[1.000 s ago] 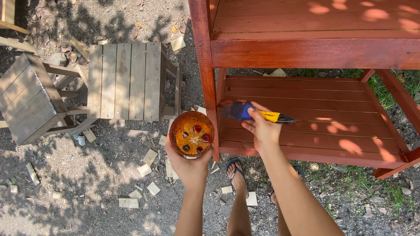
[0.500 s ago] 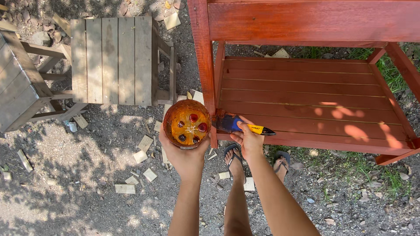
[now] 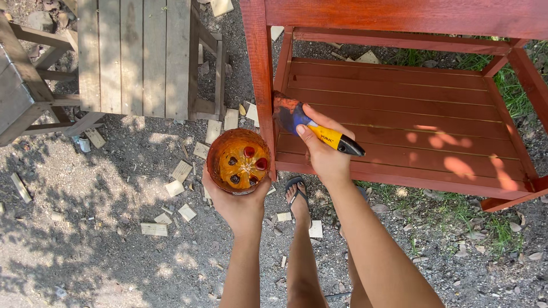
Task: The person applies reddish-brown stain to a wooden shelving unit using a brush and a small container. They dip the brush into the container, apply stain to the shelves and frame, and occasionally pour more stain from a bottle into the container.
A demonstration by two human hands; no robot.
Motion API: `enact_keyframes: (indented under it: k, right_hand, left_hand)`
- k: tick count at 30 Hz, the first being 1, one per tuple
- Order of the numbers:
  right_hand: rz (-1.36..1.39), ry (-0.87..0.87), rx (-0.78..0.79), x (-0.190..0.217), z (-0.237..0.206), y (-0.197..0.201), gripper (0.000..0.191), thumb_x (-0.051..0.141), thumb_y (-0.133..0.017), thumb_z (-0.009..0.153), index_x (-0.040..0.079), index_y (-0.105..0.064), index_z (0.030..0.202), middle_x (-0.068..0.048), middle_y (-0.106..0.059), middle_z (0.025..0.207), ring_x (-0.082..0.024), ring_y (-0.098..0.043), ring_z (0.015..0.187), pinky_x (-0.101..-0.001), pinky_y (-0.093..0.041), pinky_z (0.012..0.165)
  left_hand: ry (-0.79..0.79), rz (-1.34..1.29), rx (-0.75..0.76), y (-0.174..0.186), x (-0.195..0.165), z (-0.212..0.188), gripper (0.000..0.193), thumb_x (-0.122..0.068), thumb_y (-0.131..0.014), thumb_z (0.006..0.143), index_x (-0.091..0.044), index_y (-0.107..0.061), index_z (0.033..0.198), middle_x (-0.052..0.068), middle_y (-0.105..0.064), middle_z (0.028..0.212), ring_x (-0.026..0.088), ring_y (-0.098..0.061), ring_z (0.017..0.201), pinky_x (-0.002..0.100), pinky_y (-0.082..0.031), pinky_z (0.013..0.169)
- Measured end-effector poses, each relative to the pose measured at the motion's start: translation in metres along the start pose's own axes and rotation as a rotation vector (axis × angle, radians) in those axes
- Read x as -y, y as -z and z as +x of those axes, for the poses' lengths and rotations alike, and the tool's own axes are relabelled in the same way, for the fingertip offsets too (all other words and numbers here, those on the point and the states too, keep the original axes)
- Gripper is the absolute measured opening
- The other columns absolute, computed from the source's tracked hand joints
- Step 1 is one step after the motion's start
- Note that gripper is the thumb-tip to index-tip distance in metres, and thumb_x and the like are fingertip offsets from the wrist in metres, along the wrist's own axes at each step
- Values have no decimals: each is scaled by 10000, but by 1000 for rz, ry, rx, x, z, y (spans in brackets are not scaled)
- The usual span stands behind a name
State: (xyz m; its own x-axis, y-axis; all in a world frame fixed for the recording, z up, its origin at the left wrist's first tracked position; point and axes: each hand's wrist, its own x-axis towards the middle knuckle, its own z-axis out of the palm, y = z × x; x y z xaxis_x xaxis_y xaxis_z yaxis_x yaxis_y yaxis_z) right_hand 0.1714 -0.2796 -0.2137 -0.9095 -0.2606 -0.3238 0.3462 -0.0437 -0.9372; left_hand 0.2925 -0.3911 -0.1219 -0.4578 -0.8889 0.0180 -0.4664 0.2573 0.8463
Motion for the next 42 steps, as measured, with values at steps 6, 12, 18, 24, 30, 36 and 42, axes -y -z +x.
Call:
enact_keyframes:
  k: [6, 12, 18, 24, 30, 36, 42]
  right_hand:
    - [7, 160, 85, -57, -33, -15, 355, -7, -778, 891, 7, -721, 1241, -79, -737, 1174, -102, -660, 1034, -244, -530, 946]
    - [12, 103, -4, -32, -12, 0, 358, 9, -791, 919, 22, -731, 1271, -71, -757, 1057, -69, -639, 870, -200, -542, 804]
    - [78, -1, -38, -62, -28, -13, 385, 27, -775, 900, 2, -705, 1278, -69, -751, 1094, -76, -670, 920, -202, -566, 846]
    - [162, -180, -132, -126, -33, -22, 391, 10, -792, 876, 30, -722, 1260, -74, -733, 1020, -121, -673, 857, -292, -605, 768]
    - [253, -331, -321, -118, -5, -25, 373, 44, -761, 885, 86, -711, 1252, -31, -708, 1006, -96, -692, 849, -269, -621, 689]
    - [93, -441, -223, -121, -25, -33, 378, 21, -763, 880, 85, -747, 1252, -102, -704, 993, -157, -629, 731, -287, -592, 640]
    - [185, -511, -322, -119, -9, -11, 354, 18, -765, 853, 61, -742, 1204, -75, -701, 1033, -124, -716, 838, -294, -663, 679]
  left_hand:
    - [-4, -44, -14, -5, 4, 0, 934, -128, -944, 617, 23, -464, 1405, 157, -546, 1335, 248, -611, 1238, 352, -506, 1082]
    - [-8, -16, -28, -9, 12, -1, 971, -152, -976, 619, 14, -447, 1415, 145, -578, 1322, 246, -613, 1230, 356, -497, 1082]
    - [-32, -39, -42, -11, 23, 1, 1002, -146, -972, 649, 16, -394, 1452, 168, -560, 1366, 262, -581, 1284, 374, -474, 1114]
    - [-19, 30, -35, -4, 39, -3, 1014, -122, -956, 641, 18, -384, 1467, 181, -553, 1379, 277, -580, 1298, 378, -472, 1130]
    - [2, 3, -43, 0, 47, -3, 1053, -133, -962, 620, 33, -372, 1476, 186, -562, 1379, 280, -592, 1285, 384, -484, 1116]
    - [2, 7, -55, 2, 50, -1, 1060, -127, -968, 615, 35, -373, 1477, 184, -563, 1384, 271, -588, 1293, 379, -475, 1116]
    - [-5, -22, -47, 4, 52, 1, 1023, -116, -951, 631, 24, -387, 1473, 171, -561, 1375, 263, -587, 1287, 367, -476, 1119]
